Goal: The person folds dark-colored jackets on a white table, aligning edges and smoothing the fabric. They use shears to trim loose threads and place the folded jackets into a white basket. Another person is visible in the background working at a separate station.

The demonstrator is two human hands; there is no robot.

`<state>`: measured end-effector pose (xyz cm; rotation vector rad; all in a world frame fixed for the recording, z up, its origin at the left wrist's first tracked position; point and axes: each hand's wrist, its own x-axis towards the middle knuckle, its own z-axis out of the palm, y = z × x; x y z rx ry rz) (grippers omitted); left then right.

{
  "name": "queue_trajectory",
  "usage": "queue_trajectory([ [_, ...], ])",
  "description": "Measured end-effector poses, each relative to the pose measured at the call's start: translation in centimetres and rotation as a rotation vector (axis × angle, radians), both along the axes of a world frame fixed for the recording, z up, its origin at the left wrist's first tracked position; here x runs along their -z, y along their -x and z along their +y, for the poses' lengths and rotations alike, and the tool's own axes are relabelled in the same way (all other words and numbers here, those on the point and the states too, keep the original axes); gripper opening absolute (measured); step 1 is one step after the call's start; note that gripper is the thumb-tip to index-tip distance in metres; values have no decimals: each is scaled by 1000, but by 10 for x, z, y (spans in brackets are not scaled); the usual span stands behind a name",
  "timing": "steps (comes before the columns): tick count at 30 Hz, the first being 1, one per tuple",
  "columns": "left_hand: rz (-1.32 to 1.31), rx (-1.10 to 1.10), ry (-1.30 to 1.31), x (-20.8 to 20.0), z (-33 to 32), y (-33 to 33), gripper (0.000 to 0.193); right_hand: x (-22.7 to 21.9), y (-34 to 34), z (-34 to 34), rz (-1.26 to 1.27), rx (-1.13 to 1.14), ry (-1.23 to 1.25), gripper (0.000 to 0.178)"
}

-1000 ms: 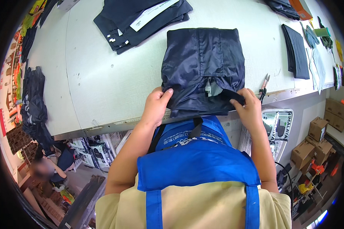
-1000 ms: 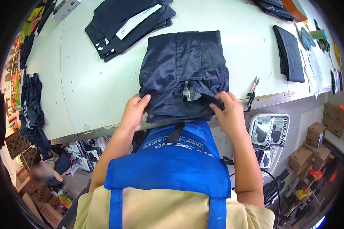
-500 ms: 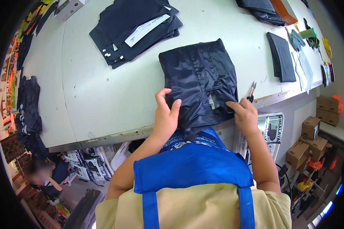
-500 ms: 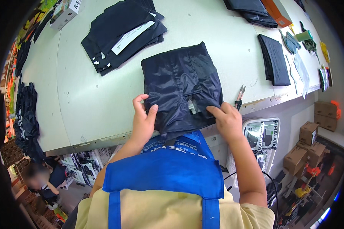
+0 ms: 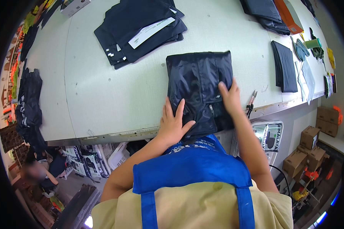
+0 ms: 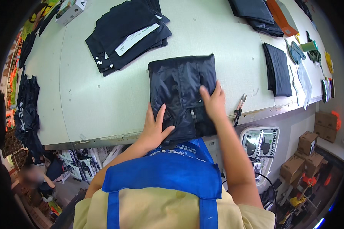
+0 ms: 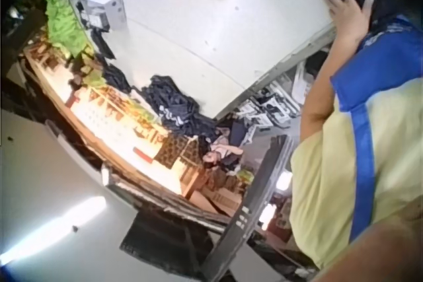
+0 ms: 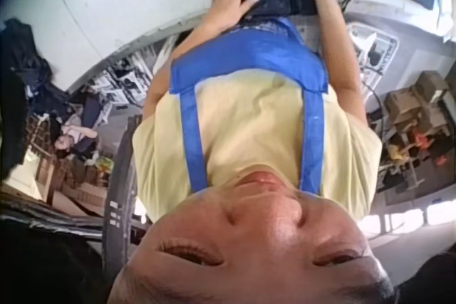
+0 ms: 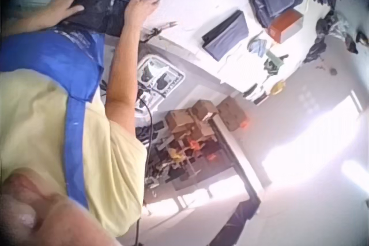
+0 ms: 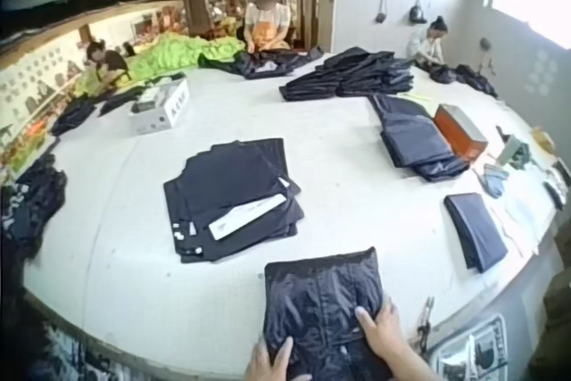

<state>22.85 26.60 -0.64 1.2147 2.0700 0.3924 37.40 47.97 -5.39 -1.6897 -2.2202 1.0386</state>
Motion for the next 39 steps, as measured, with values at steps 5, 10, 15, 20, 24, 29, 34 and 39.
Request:
queue_trajectory([
  [5, -180, -261, -472, 27, -8, 7, 60, -20, 2, -30, -271, -34, -5, 89],
  [10, -529, -773, -349, 50, 21, 23, 27, -19, -5, -27, -114, 37, -34, 97],
  [15, -463, -899, -316, 65, 27, 25, 37, -20, -9, -20, 43, 226, 331, 103],
  [20, -1358, -878, -37, 41, 32, 56, 63, -30, -12, -16, 474, 229, 668, 90],
  [24, -1372, -683, -27, 37, 42, 62, 59, -43, -9, -4, 519, 152, 943, 84],
  [29, -792, -736, -247, 57, 37, 46, 62, -47, 5, 30, 402, 53, 1073, 84],
  [34, -1233, -1017, -120, 52, 32, 53, 40, -25, 5, 27, 404, -6, 1014, 79],
  [39, -1707, -878, -75, 17, 36, 32, 44, -68, 46, 62, -120, -318, 732, 61],
])
